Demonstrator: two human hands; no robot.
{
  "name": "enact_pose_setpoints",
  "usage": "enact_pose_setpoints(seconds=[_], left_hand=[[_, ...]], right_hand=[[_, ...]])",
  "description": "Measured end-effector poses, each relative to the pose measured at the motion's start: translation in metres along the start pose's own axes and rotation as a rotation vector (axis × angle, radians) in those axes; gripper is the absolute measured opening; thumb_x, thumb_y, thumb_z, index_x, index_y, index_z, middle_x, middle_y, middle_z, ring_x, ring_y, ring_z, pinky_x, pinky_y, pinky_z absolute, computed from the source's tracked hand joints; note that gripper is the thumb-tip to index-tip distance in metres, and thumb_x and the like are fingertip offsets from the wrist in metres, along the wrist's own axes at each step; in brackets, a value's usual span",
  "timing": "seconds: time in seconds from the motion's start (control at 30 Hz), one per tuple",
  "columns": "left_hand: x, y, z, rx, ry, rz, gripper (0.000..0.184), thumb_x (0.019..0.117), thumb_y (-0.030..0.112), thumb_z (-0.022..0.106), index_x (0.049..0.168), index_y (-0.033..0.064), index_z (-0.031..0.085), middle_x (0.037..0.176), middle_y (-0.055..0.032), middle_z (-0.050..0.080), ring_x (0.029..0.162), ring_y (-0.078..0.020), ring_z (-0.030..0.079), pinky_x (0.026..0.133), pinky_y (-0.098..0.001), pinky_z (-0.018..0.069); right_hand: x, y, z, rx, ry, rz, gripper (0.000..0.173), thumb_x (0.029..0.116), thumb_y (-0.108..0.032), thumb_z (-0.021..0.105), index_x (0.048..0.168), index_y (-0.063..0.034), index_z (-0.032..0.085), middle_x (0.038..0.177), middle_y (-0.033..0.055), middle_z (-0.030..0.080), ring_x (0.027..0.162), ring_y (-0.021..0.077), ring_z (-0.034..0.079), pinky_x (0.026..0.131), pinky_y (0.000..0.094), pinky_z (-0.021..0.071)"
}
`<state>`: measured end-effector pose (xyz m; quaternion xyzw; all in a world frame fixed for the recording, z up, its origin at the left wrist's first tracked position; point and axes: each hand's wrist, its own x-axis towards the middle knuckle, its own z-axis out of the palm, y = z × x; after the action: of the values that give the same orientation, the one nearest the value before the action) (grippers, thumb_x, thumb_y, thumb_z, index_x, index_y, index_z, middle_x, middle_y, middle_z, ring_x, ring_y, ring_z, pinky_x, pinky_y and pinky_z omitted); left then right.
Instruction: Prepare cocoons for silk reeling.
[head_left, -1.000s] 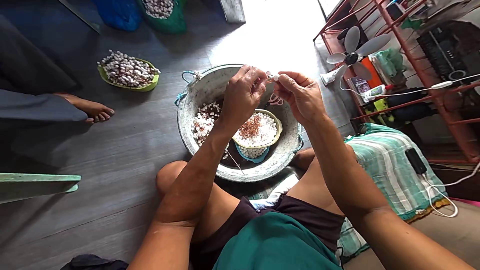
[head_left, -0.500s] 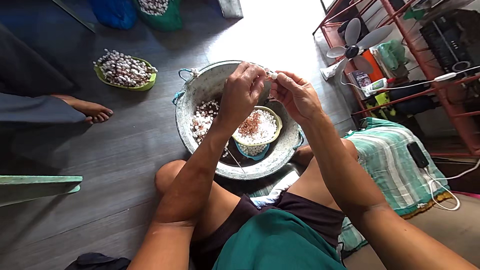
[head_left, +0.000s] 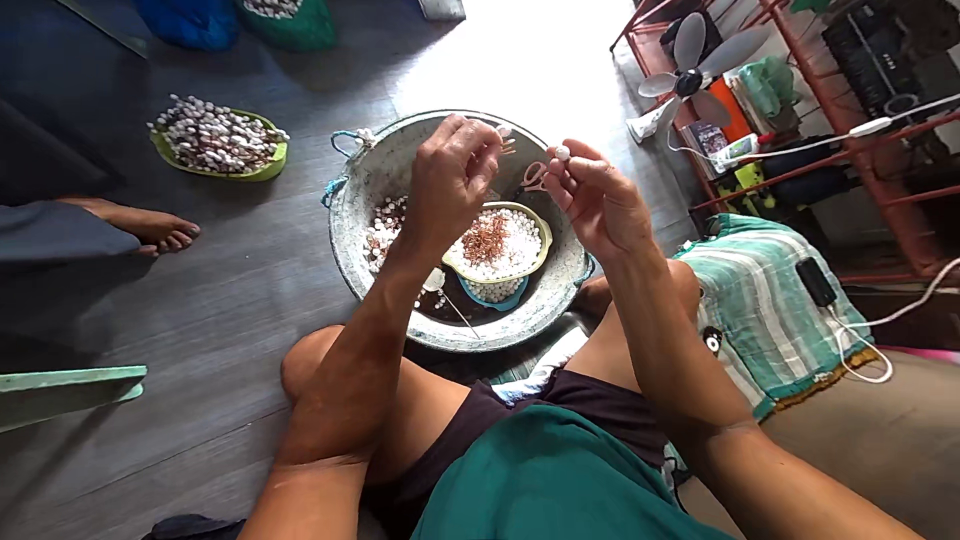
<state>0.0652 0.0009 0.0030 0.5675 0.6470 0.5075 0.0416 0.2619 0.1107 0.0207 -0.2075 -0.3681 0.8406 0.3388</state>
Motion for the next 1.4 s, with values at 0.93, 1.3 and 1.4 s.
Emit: enact_pose_setpoints(seconds=[0.93,1.3,1.4], left_hand=[[-0.029,0.032,0.051,-0.101,-0.236,0.104,0.014,0.0974,0.011,0.062,0.096,0.0037,0.073,0.09,-0.0069,0.062,0.074,-0.0101,0.06,0.066,-0.0234,0.0531],[-0.028,0.036,0.045,-0.068,-0.193,0.131,0.014,0.0977,0.01,0.061,0.094,0.0039,0.073,0.091,-0.008,0.064,0.077,-0.0126,0.063,0.068,-0.0262,0.0546],[-0.028,0.038,0.044,-0.062,-0.189,0.131,0.015,0.0981,0.01,0.061,0.094,0.0042,0.074,0.09,-0.0073,0.063,0.076,-0.0124,0.062,0.067,-0.0259,0.0536]], right_hand=[[-0.052,0.01,-0.043,-0.473,0.119,-0.235,0.016,0.0977,0.002,0.065,0.113,0.007,0.069,0.099,0.0145,0.075,0.084,0.0201,0.075,0.083,0.0369,0.0644],[-0.051,0.013,-0.031,-0.461,0.112,-0.214,0.016,0.1006,-0.001,0.062,0.113,0.0065,0.069,0.099,0.0152,0.075,0.084,0.0208,0.075,0.082,0.037,0.0647],[-0.05,0.013,-0.03,-0.465,0.112,-0.21,0.016,0.1008,-0.001,0.061,0.113,0.0065,0.069,0.098,0.0151,0.075,0.084,0.0206,0.075,0.081,0.0364,0.0647]])
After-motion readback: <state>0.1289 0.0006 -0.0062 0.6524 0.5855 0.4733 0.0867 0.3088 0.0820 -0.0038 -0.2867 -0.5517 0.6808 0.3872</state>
